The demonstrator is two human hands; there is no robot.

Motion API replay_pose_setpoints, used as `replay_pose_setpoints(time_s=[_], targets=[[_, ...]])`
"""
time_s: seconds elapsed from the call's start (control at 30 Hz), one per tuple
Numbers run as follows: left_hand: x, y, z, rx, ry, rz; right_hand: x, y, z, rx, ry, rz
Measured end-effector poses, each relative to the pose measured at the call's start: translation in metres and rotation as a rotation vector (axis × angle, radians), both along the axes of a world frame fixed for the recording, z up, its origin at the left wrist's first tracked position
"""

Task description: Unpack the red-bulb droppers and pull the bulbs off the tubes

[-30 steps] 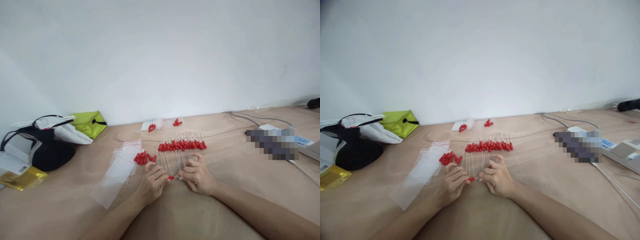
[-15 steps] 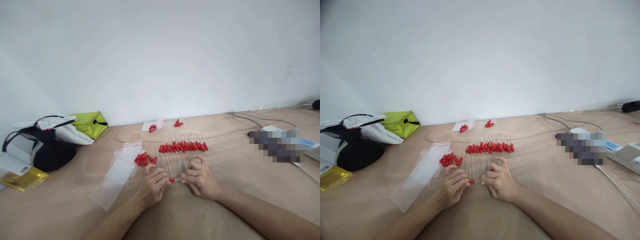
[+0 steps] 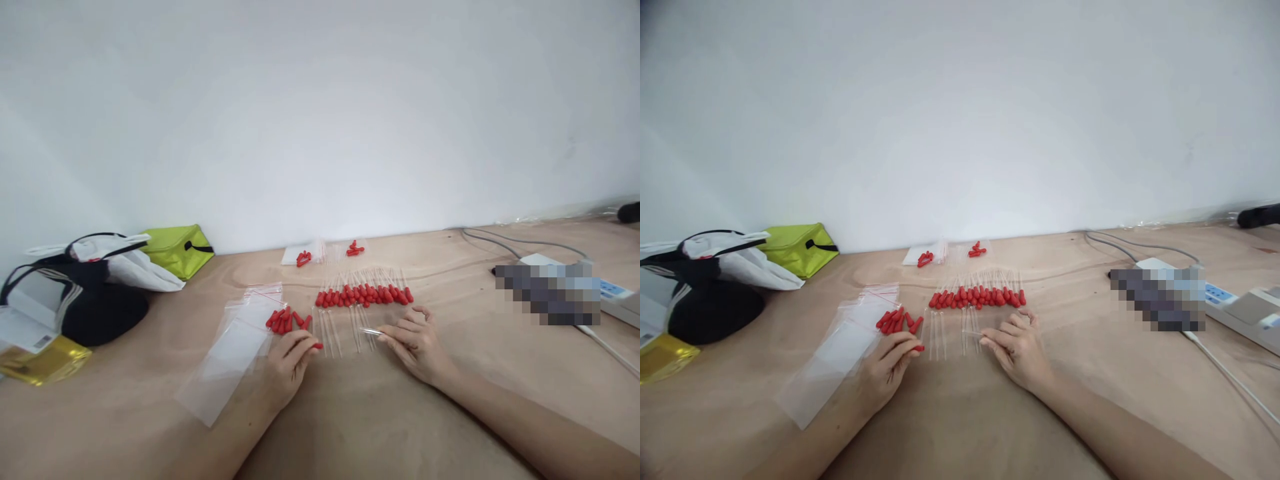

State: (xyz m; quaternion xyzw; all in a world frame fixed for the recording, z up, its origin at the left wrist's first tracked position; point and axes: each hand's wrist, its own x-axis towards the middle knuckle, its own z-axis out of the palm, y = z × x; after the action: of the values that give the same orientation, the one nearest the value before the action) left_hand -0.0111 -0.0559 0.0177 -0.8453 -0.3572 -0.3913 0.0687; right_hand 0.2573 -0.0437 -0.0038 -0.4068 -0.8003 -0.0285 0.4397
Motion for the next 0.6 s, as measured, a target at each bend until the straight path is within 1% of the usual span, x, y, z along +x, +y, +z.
replay_pose_setpoints(time_s=[0.07, 0.17, 0.2, 0.27, 0.37, 0.47, 0.6], targets=[[-0.004, 0.007, -0.001, 0.017, -0.062, 0.128, -0.005, 0.002, 0.0, -0.011, 0.016, -0.006], [-0.017, 0.022, 0.002, 0.057, -0.146, 0.365, -0.017, 0.006, 0.005, -0.019, -0.004, -0.016], [-0.023, 0.026, 0.003, 0.051, -0.167, 0.427, -0.022, 0.009, 0.007, -0.018, -0.013, -0.027], [-0.035, 0.033, 0.003, 0.005, -0.211, 0.507, -0.033, 0.014, 0.011, -0.006, -0.026, -0.056], [-0.047, 0.039, 0.001, -0.056, -0.241, 0.544, -0.05, 0.023, 0.013, 0.062, -0.084, -0.097], [-0.048, 0.041, -0.003, -0.037, -0.172, 0.533, -0.063, 0.026, 0.011, 0.119, -0.19, -0.122], [-0.042, 0.042, -0.004, 0.012, -0.043, 0.499, -0.071, 0.023, 0.008, 0.093, -0.267, -0.13]])
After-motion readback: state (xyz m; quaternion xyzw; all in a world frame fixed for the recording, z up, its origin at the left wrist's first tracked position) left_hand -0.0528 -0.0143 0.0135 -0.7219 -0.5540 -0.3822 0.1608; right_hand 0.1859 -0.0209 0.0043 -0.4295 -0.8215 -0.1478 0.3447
